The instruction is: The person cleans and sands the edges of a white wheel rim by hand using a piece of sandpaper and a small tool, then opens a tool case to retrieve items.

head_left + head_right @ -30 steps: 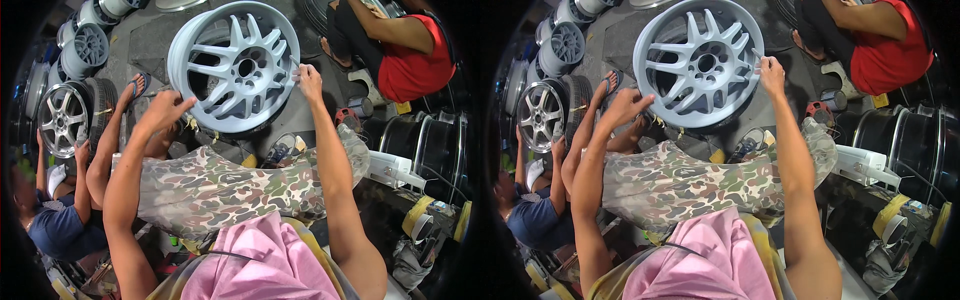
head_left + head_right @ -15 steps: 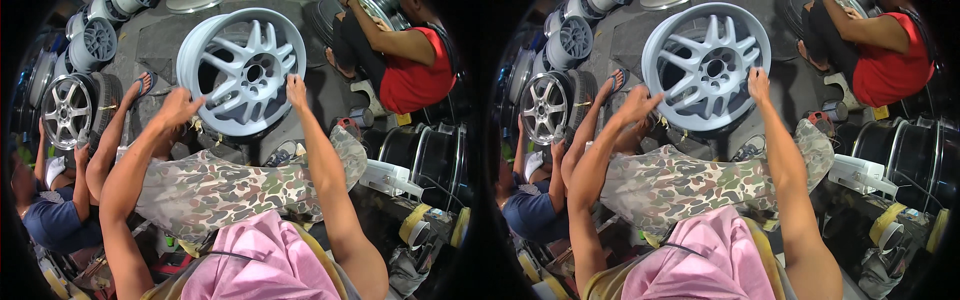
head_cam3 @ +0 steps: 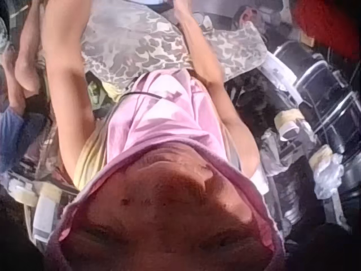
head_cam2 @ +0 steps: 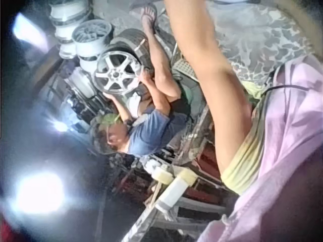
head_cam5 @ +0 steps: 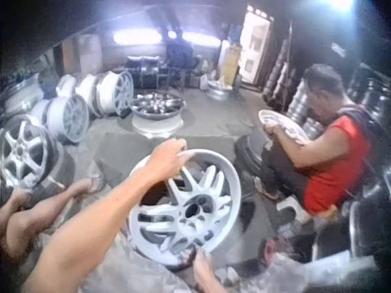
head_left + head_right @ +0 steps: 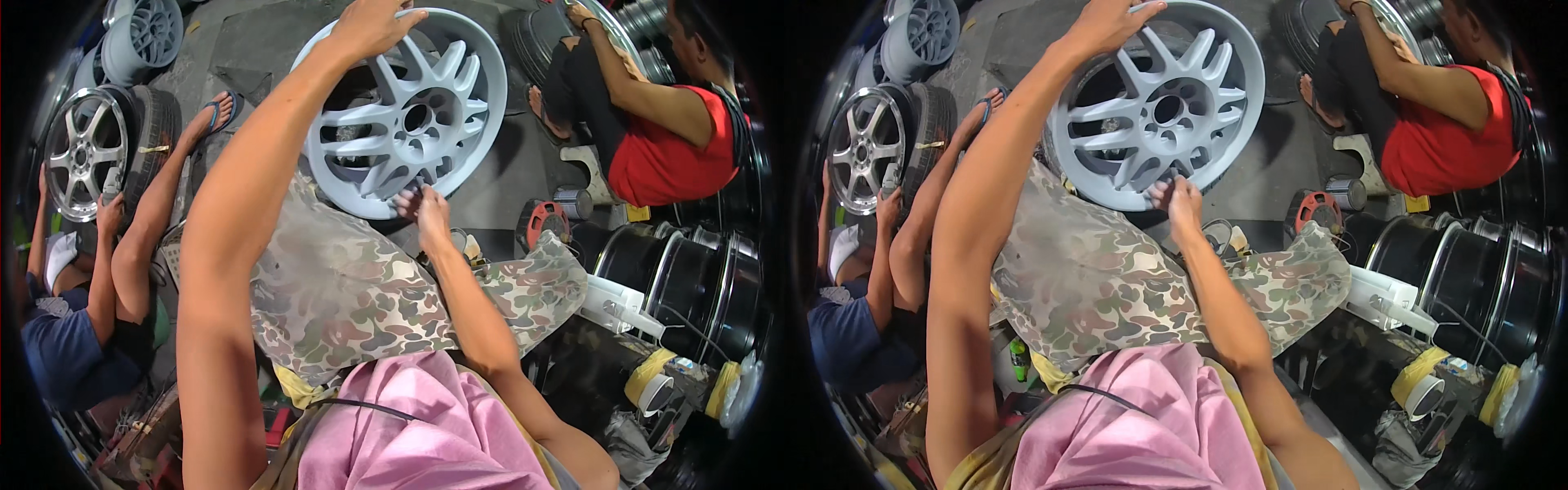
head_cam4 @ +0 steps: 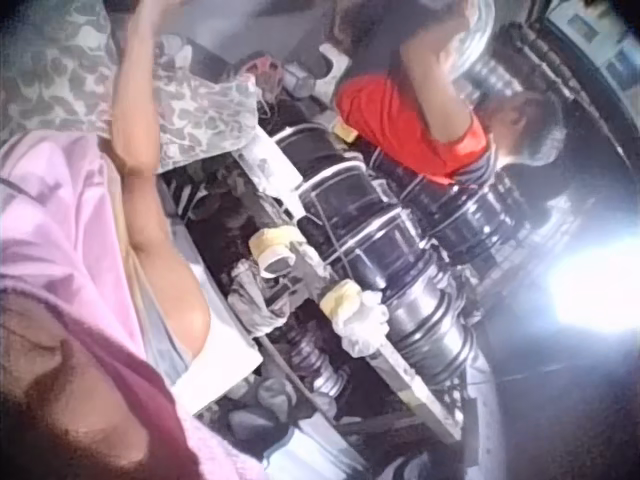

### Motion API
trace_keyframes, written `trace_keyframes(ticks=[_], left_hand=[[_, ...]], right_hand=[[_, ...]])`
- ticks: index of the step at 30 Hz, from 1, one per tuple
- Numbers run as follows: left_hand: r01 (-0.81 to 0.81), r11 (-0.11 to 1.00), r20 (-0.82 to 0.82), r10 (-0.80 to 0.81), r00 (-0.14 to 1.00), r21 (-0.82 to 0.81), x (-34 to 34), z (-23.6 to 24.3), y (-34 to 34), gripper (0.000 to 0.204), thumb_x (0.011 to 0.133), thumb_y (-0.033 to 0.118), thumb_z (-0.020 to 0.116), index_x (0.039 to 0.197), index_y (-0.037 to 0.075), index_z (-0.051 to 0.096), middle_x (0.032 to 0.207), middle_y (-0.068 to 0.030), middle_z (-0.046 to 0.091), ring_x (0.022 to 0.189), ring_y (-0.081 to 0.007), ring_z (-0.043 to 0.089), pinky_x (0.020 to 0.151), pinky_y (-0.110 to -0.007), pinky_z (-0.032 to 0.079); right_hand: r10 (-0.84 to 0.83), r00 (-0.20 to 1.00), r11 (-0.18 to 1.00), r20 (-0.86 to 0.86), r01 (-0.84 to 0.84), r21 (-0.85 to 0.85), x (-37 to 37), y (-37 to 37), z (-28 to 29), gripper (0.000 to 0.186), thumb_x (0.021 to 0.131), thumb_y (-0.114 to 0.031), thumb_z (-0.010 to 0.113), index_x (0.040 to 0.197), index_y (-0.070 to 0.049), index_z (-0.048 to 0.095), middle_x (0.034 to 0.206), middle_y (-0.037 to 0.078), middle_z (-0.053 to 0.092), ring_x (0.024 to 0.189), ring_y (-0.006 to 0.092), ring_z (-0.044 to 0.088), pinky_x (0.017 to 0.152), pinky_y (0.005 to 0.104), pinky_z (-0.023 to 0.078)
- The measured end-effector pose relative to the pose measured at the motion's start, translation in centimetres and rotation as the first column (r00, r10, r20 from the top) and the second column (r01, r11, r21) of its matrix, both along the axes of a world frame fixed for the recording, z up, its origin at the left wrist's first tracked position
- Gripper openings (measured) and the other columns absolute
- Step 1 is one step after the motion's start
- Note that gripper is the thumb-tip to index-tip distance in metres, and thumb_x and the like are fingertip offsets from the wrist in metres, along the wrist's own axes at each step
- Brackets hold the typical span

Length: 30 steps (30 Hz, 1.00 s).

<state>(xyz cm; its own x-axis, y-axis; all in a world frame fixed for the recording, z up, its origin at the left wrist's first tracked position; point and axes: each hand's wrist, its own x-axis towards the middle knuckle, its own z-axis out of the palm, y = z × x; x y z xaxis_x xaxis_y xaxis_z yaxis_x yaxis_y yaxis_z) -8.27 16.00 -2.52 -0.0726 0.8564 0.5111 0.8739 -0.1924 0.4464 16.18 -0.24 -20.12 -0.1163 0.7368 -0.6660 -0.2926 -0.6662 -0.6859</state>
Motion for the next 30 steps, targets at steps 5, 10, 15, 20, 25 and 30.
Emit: trace_keyframes(ticks=[5, 10, 15, 20, 25, 30], left_hand=[[0.358, 0.921, 0.470, -0.252, 0.846, -0.151, -3.5, -1.7, -1.9, 0.038, 0.107, 0.030, 0.052, 0.128, 0.003, 0.068, 0.120, -0.0186, 0.073, 0.112, -0.0293, 0.068, 0.098, -0.039, 0.051], [0.338, 0.939, 0.466, -0.270, 0.842, -0.067, -3.2, -2.0, -2.8, 0.038, 0.109, 0.025, 0.048, 0.133, 0.003, 0.067, 0.123, -0.0135, 0.074, 0.115, -0.0232, 0.067, 0.102, -0.036, 0.049], [0.100, 0.945, 0.373, 0.024, 0.927, -0.310, -5.0, -1.9, -2.3, 0.042, 0.106, 0.036, 0.054, 0.117, 0.002, 0.075, 0.105, -0.0102, 0.078, 0.098, -0.0263, 0.072, 0.089, -0.036, 0.055], [0.095, 0.960, 0.578, 0.077, 0.813, -0.262, -7.2, -3.8, -2.9, 0.049, 0.105, 0.045, 0.054, 0.106, 0.001, 0.077, 0.093, -0.0162, 0.078, 0.087, -0.0273, 0.074, 0.081, -0.041, 0.055], [0.059, 0.988, 0.342, -0.006, 0.940, -0.144, -6.4, -3.4, -3.4, 0.051, 0.105, 0.047, 0.052, 0.105, 0.002, 0.076, 0.097, -0.0258, 0.074, 0.088, -0.0365, 0.075, 0.080, -0.047, 0.055], [0.116, 0.988, 0.274, -0.084, 0.958, -0.103, -3.4, -2.4, -3.8, 0.042, 0.104, 0.037, 0.051, 0.107, 0.001, 0.073, 0.105, -0.0301, 0.070, 0.107, -0.0484, 0.066, 0.090, -0.052, 0.052]], right_hand=[[-0.044, 0.707, 0.820, 0.706, -0.378, 0.430, 6.7, -0.7, 0.3, 0.028, 0.107, -0.024, 0.057, 0.101, 0.001, 0.067, 0.076, 0.000, 0.057, 0.066, 0.0113, 0.056, 0.059, 0.0311, 0.044], [-0.216, 0.668, 0.569, 0.712, -0.506, 0.648, 4.1, 2.7, 5.2, 0.016, 0.100, -0.015, 0.067, 0.100, 0.001, 0.068, 0.079, 0.008, 0.064, 0.066, 0.0209, 0.060, 0.063, 0.0360, 0.047], [-0.195, 0.568, 0.313, 0.799, -0.736, 0.600, 2.9, 6.3, 3.9, 0.013, 0.095, -0.012, 0.070, 0.099, 0.000, 0.069, 0.089, 0.018, 0.069, 0.076, 0.0359, 0.067, 0.070, 0.0431, 0.052], [-0.197, 0.508, 0.235, 0.839, -0.806, 0.543, 0.8, 8.2, 3.6, 0.017, 0.095, -0.016, 0.070, 0.096, 0.001, 0.070, 0.091, 0.019, 0.071, 0.082, 0.0399, 0.069, 0.074, 0.0466, 0.053], [-0.113, 0.273, 0.183, 0.955, -0.939, 0.290, 0.4, 9.1, 5.0, 0.021, 0.095, -0.018, 0.066, 0.088, 0.001, 0.063, 0.093, 0.023, 0.069, 0.088, 0.0464, 0.067, 0.077, 0.0532, 0.052], [-0.082, 0.277, 0.217, 0.957, -0.933, 0.288, 1.4, 9.0, 5.5, 0.021, 0.096, -0.019, 0.066, 0.090, 0.001, 0.062, 0.090, 0.023, 0.070, 0.088, 0.0465, 0.067, 0.078, 0.0547, 0.052]])
